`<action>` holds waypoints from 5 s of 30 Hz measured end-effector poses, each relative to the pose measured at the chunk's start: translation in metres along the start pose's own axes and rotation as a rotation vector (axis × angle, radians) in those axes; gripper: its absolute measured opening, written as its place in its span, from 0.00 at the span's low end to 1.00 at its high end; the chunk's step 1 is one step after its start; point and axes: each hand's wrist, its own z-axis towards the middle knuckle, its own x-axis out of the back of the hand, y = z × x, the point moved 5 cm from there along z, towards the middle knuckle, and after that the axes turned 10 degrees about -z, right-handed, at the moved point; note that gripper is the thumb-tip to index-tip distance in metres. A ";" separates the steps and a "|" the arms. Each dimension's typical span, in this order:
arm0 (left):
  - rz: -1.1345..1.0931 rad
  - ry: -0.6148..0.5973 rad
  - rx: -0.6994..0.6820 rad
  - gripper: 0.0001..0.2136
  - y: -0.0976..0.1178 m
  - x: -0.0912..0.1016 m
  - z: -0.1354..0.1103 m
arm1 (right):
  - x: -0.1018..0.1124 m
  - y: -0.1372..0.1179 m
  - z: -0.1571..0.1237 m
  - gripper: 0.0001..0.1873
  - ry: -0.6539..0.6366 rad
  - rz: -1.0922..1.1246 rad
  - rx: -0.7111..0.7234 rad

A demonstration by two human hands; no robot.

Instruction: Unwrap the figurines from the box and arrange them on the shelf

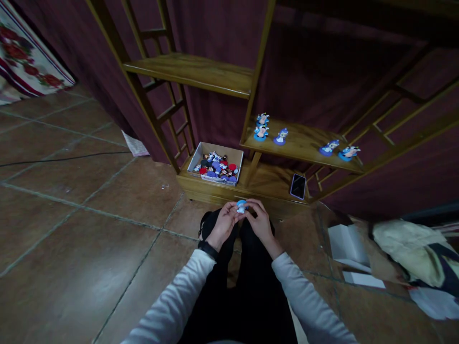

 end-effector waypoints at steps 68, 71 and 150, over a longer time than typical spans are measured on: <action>0.070 0.177 0.213 0.03 0.001 0.010 0.011 | -0.013 0.033 -0.003 0.09 -0.063 0.092 -0.239; 0.099 0.187 0.192 0.02 0.002 0.010 0.012 | -0.015 0.037 -0.002 0.09 -0.073 0.099 -0.247; 0.106 0.029 0.076 0.12 0.003 0.004 0.002 | -0.015 0.035 0.005 0.15 -0.112 0.317 -0.245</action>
